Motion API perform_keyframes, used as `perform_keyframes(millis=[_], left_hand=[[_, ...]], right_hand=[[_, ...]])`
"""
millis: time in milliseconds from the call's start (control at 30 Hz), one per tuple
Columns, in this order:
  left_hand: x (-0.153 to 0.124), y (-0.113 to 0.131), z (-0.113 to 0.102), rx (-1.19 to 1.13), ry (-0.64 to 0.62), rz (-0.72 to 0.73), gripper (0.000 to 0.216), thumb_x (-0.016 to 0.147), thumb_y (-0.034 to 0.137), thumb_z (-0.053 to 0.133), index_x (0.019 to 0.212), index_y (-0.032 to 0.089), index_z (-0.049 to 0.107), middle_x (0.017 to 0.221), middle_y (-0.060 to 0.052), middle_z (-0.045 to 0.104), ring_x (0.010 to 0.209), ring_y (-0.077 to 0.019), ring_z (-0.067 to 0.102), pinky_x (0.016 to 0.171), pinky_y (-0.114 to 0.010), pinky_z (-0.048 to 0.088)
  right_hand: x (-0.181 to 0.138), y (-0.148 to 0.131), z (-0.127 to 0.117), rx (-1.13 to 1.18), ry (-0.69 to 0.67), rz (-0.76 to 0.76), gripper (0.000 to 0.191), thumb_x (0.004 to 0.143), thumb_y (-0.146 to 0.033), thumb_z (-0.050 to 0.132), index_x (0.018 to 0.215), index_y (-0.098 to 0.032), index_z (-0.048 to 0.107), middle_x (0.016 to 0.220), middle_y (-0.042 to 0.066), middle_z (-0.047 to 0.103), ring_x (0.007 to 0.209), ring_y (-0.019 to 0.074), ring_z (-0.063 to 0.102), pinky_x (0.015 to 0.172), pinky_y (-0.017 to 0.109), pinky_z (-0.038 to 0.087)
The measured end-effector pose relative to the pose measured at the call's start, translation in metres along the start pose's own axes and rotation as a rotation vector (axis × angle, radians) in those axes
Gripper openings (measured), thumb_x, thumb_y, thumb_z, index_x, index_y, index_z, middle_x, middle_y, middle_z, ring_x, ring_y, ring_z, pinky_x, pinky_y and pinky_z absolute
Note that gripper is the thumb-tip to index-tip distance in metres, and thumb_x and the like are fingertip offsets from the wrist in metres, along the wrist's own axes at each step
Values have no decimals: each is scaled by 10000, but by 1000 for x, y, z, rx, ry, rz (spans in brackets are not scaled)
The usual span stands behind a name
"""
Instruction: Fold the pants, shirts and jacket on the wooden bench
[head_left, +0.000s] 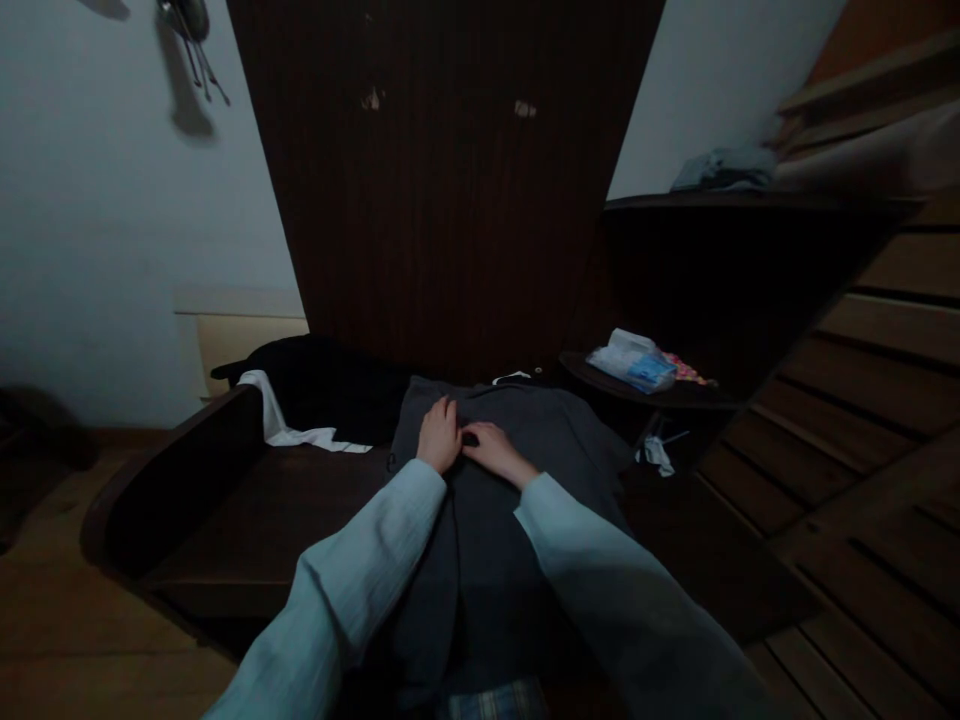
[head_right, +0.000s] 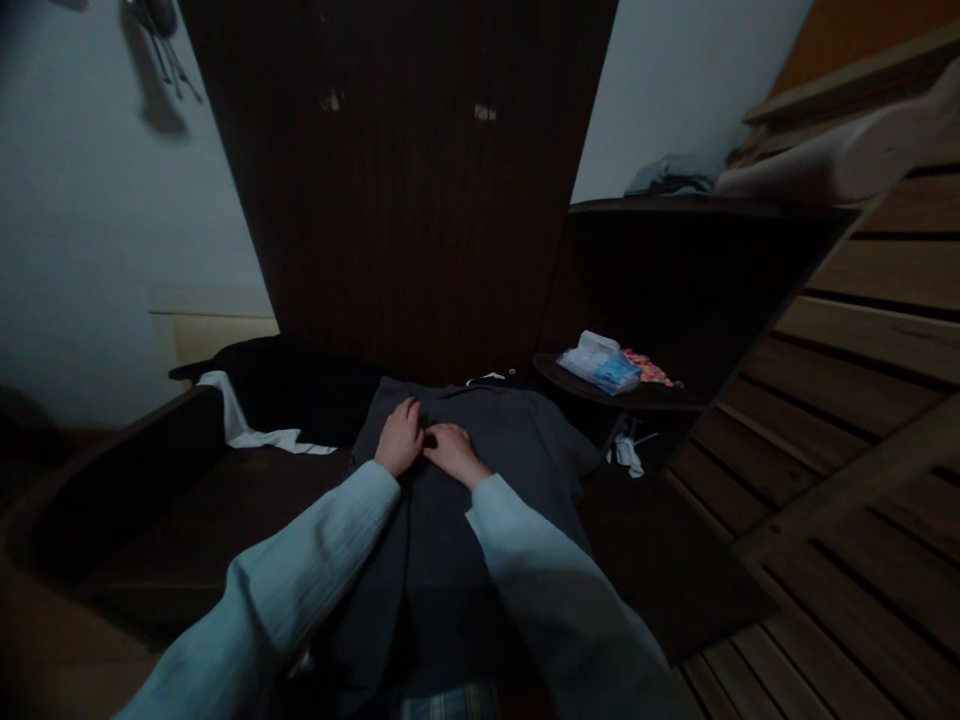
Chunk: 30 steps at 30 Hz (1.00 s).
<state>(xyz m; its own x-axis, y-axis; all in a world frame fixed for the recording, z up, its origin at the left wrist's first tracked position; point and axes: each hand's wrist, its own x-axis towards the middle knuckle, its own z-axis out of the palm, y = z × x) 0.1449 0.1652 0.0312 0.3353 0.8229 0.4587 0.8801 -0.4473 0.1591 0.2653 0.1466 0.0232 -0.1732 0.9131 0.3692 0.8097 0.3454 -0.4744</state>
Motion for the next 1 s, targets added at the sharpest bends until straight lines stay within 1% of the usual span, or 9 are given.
perform_keyframes(millis=[100, 167, 233, 300, 367, 500, 667, 800, 1000], left_hand=[[-10, -12, 21, 36, -191, 42, 405, 793, 203, 411, 1177, 83, 459, 1310, -151, 407, 1220, -238, 351, 986, -361, 307], [-14, -14, 25, 53, -241, 22, 414, 815, 256, 391, 1181, 76, 461, 1310, -156, 408, 1226, -237, 346, 992, -351, 303], [-15, -13, 24, 53, -251, 10, 432, 828, 264, 365, 1199, 58, 446, 1321, -160, 394, 1238, -236, 328, 1003, -349, 288], [-13, -12, 22, 34, -263, 1, 449, 831, 265, 358, 1203, 29, 439, 1320, -173, 390, 1240, -243, 322, 1007, -352, 283], [-12, -13, 21, 12, -260, -1, 452, 829, 257, 359, 1200, 13, 441, 1315, -185, 391, 1238, -249, 325, 1007, -358, 286], [-14, -18, 22, 7, -245, 40, 420, 798, 159, 365, 1187, 35, 462, 1295, -177, 421, 1232, -239, 339, 1006, -354, 293], [-17, -23, 21, 14, -245, 48, 428, 773, 125, 373, 1183, 45, 468, 1293, -167, 429, 1228, -232, 347, 1000, -352, 304], [-20, -24, 20, 6, -239, 49, 434, 770, 128, 385, 1188, 39, 465, 1294, -165, 428, 1235, -231, 335, 1007, -352, 294], [-22, -22, 17, -1, -263, 21, 444, 787, 136, 369, 1209, 19, 442, 1317, -151, 404, 1240, -226, 325, 1014, -334, 280]], right_hand=[[-55, 43, -50, 142, 324, 146, 214, 680, -254, 552, 876, -191, 608, 934, 56, 630, 901, 196, 567, 841, 353, 422], [-94, 76, -78, 241, 594, 319, 250, 675, -298, 537, 890, -177, 580, 949, 70, 612, 877, 196, 574, 812, 357, 444], [-125, 107, -99, 305, 736, 528, 264, 640, -288, 559, 880, -177, 556, 944, 70, 602, 852, 198, 584, 779, 347, 466], [-146, 129, -109, 420, 711, 745, 258, 591, -240, 613, 831, -182, 538, 846, 47, 613, 792, 187, 604, 728, 306, 490], [-156, 142, -111, 607, 581, 936, 192, 603, -246, 629, 757, -186, 531, 729, 25, 609, 688, 162, 617, 646, 264, 509], [-154, 146, -107, 975, 313, 1142, 131, 694, -298, 586, 691, -182, 525, 579, 5, 581, 493, 113, 586, 498, 209, 498], [-149, 136, -102, 1107, 84, 1152, 169, 705, -332, 560, 697, -164, 558, 575, 45, 615, 535, 153, 616, 575, 259, 512], [-152, 136, -93, 1012, 142, 1124, 142, 660, -330, 579, 646, -189, 573, 591, 55, 641, 636, 196, 643, 646, 298, 521], [-152, 141, -89, 787, 180, 1005, 91, 599, -279, 593, 558, -239, 523, 546, 27, 617, 621, 200, 635, 605, 301, 529]])
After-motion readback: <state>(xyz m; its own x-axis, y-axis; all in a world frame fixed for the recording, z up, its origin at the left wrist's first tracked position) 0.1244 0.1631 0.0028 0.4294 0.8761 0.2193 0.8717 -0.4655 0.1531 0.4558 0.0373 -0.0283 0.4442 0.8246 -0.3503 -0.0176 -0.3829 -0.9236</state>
